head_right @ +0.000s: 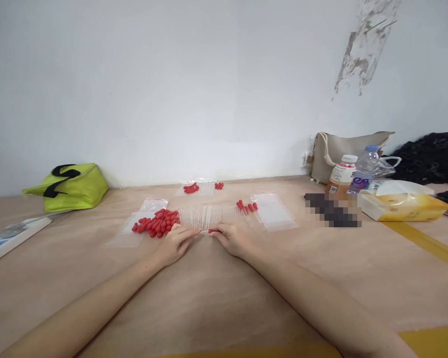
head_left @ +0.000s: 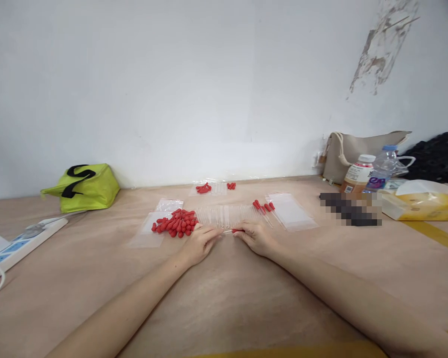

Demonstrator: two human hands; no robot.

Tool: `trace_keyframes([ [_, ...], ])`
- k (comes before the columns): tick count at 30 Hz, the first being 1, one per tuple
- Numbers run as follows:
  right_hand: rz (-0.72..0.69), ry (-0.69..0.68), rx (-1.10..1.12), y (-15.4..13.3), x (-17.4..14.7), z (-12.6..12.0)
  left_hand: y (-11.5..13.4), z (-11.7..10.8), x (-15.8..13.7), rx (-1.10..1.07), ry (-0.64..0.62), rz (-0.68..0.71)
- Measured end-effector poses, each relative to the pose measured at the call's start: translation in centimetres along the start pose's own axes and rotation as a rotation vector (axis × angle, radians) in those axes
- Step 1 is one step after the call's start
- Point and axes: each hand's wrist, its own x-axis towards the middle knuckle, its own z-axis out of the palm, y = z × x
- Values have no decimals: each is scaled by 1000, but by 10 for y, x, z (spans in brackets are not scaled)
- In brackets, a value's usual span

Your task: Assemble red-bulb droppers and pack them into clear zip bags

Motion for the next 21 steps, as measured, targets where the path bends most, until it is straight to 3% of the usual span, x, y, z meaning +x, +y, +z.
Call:
trace_keyframes([
  [21, -125, -147, -133, -6, -2, -3, 8, 1, 3, 50, -62, 85],
])
